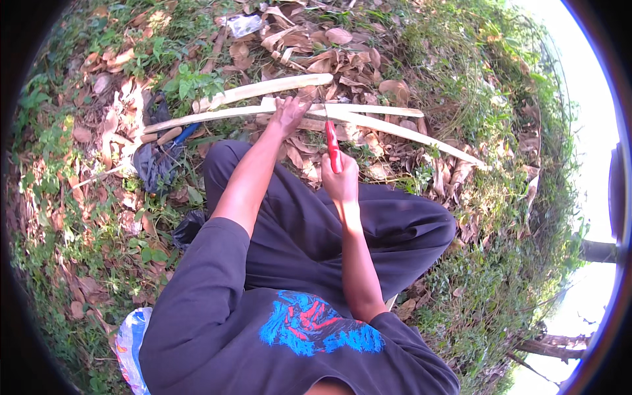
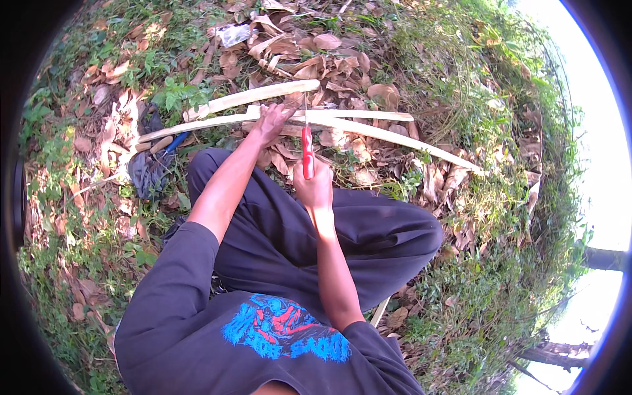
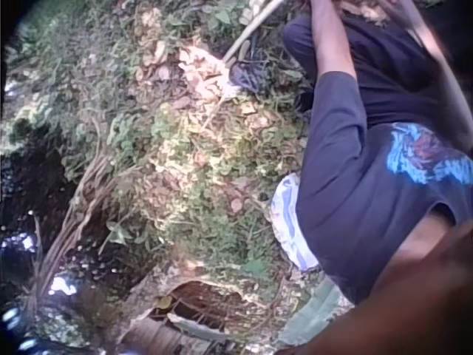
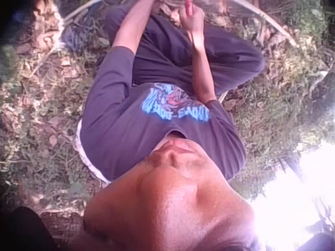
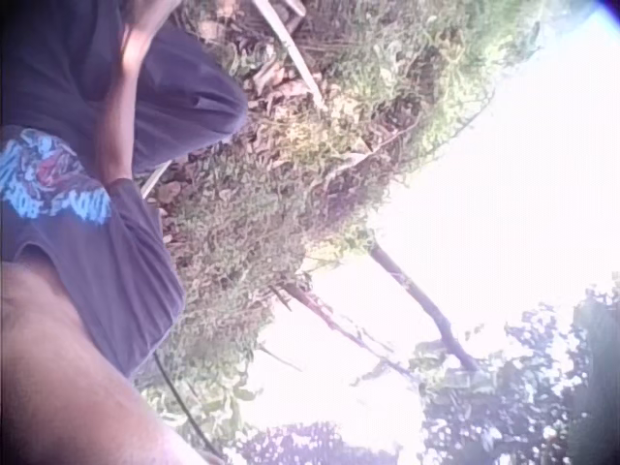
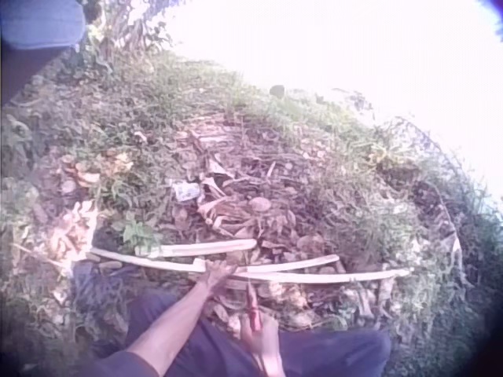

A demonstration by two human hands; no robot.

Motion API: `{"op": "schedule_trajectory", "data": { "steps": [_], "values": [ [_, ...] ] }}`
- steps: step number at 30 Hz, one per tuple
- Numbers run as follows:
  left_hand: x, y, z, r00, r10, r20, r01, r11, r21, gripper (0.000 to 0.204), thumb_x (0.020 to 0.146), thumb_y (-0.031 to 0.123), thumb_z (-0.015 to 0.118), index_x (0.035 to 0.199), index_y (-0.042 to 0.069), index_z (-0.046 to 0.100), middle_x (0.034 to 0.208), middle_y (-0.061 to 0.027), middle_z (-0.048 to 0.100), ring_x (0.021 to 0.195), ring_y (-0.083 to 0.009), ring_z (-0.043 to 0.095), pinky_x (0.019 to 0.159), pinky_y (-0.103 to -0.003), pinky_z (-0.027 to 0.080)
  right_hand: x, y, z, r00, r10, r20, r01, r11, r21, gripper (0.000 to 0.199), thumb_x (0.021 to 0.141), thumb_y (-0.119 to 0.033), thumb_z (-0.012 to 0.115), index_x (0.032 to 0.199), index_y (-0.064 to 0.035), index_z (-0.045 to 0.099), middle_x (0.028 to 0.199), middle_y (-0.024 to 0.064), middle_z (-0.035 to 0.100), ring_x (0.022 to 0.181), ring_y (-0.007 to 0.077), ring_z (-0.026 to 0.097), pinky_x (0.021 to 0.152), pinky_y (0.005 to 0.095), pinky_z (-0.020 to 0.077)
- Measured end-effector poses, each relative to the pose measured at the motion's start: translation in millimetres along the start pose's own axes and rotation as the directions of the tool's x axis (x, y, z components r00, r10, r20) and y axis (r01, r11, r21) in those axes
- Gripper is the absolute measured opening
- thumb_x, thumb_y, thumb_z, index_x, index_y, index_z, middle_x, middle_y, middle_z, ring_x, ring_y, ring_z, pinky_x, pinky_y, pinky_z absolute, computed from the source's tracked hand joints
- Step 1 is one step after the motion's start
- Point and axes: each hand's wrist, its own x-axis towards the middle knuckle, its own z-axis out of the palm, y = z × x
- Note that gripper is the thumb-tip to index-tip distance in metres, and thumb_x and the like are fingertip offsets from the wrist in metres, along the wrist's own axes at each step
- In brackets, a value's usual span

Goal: The person sits cross-legged on the ground and uses a red-handled saw to cut thin bamboo strips. They hold the bamboo steady with their left hand and saw back and forth with their right hand, cutting through multiple strips sequentially.

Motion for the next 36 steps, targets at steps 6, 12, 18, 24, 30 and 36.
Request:
{"op": "schedule_trajectory", "data": {
  "steps": [6, 12, 18, 24, 30, 36],
  "values": [
    [-3, 9, -20, 0.984, -0.061, 0.166, 0.05, 0.996, 0.072, 0.06, 0.096, 0.003, 0.037, 0.153, 0.022, 0.032, 0.159, -0.0196, 0.026, 0.141, -0.0366, 0.037, 0.114, -0.065, 0.025, -63, -5, 0, 0.998, -0.033, -0.05, 0.034, 0.999, 0.017, 0.026, 0.091, -0.009, 0.06, 0.069, 0.0009, 0.051, 0.052, 0.0061, 0.044, 0.049, 0.0099, 0.039, 0.049, 0.032, 0.0362],
    [4, -1, 1, 0.997, -0.07, 0.038, 0.068, 0.996, 0.054, 0.073, 0.085, -0.005, 0.045, 0.153, 0.019, 0.033, 0.148, -0.0221, 0.039, 0.132, -0.0363, 0.045, 0.112, -0.064, 0.031, -33, -32, -2, 1.0, 0.002, -0.005, -0.002, 1.0, 0.018, 0.022, 0.089, -0.01, 0.059, 0.072, 0.0022, 0.054, 0.052, 0.0136, 0.047, 0.044, 0.0209, 0.043, 0.05, 0.0363, 0.0392],
    [3, 2, -3, 0.996, -0.069, 0.054, 0.067, 0.997, 0.044, 0.069, 0.087, -0.005, 0.04, 0.152, 0.019, 0.035, 0.153, -0.0205, 0.034, 0.134, -0.0374, 0.043, 0.114, -0.064, 0.028, -18, -24, -50, 0.954, 0.287, 0.083, -0.291, 0.836, 0.466, 0.026, 0.094, -0.012, 0.058, 0.069, -0.006, 0.051, 0.054, -0.0025, 0.045, 0.04, 0.0059, 0.036, 0.038, 0.0246, 0.0293],
    [-1, 4, -5, 0.998, -0.028, 0.065, 0.026, 0.999, 0.039, 0.064, 0.09, 0.005, 0.043, 0.152, 0.022, 0.036, 0.151, -0.0196, 0.036, 0.133, -0.0366, 0.044, 0.114, -0.066, 0.025, -36, -16, -53, 0.967, 0.246, 0.066, -0.249, 0.867, 0.431, 0.029, 0.096, -0.014, 0.058, 0.07, -0.0068, 0.05, 0.05, -0.0011, 0.044, 0.038, 0.0073, 0.04, 0.037, 0.0249, 0.0306],
    [2, 11, -18, 0.993, -0.115, 0.018, 0.116, 0.993, -0.035, 0.057, 0.097, 0.051, 0.045, 0.15, 0.031, 0.039, 0.14, -0.0187, 0.049, 0.131, -0.0336, 0.046, 0.112, -0.064, 0.027, -47, -29, -44, 0.963, 0.265, 0.039, -0.257, 0.872, 0.418, 0.028, 0.095, -0.011, 0.055, 0.069, -0.0076, 0.048, 0.05, -0.0035, 0.039, 0.038, 0.0054, 0.032, 0.037, 0.0242, 0.0263],
    [6, 9, -17, 0.977, -0.185, 0.106, 0.195, 0.977, -0.09, 0.057, 0.101, 0.056, 0.029, 0.149, 0.029, 0.039, 0.154, -0.0169, 0.037, 0.136, -0.036, 0.042, 0.116, -0.063, 0.018, -71, -39, -59, 0.961, 0.276, -0.012, -0.23, 0.822, 0.521, 0.028, 0.095, -0.011, 0.055, 0.069, -0.0098, 0.046, 0.051, -0.0053, 0.039, 0.038, 0.0027, 0.03, 0.035, 0.0223, 0.0223]
  ]
}}
